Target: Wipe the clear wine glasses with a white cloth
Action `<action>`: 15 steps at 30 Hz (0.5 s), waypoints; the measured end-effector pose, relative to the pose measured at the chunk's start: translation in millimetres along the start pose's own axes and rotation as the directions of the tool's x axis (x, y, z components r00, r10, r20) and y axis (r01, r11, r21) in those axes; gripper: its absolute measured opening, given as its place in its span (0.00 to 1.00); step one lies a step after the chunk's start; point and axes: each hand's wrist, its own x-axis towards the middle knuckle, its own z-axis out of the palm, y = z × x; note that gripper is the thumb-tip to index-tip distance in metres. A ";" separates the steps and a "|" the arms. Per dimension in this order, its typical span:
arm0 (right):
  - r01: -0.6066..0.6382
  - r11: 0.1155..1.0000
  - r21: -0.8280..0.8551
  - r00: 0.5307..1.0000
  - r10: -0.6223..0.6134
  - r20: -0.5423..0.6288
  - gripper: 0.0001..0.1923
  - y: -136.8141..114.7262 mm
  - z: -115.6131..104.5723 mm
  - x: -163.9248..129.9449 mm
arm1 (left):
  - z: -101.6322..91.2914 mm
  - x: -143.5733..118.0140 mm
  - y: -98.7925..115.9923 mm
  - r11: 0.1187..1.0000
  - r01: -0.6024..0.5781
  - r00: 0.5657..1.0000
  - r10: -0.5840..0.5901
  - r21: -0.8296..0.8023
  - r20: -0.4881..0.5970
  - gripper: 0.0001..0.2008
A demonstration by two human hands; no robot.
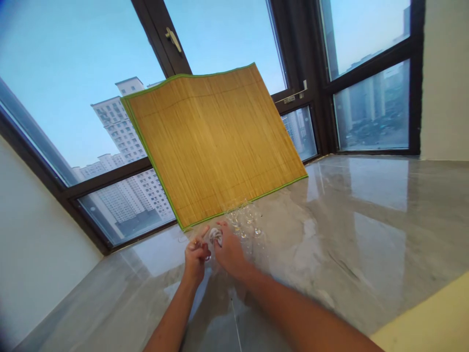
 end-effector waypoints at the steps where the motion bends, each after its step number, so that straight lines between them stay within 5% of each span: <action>1: 0.010 1.000 0.006 1.000 -0.010 0.008 0.27 2.2 2.6 -0.9 | 3.8 -3.8 5.2 0.997 0.016 0.999 -0.013 -0.075 0.036 0.10; 5: -0.053 0.991 0.119 0.998 0.050 0.025 0.26 7.7 13.3 -3.4 | 8.0 -13.6 19.2 0.961 0.061 0.992 -0.029 -0.268 0.124 0.10; 10: -0.391 0.891 0.229 0.915 0.352 0.195 0.27 6.2 19.1 -2.8 | -0.1 -12.0 17.8 0.922 0.113 0.989 -0.069 -0.370 0.128 0.06; 15: -0.305 0.931 0.201 0.950 0.281 0.137 0.24 8.2 14.7 -0.5 | -2.4 -11.2 13.4 0.890 0.154 0.983 -0.092 -0.429 0.162 0.05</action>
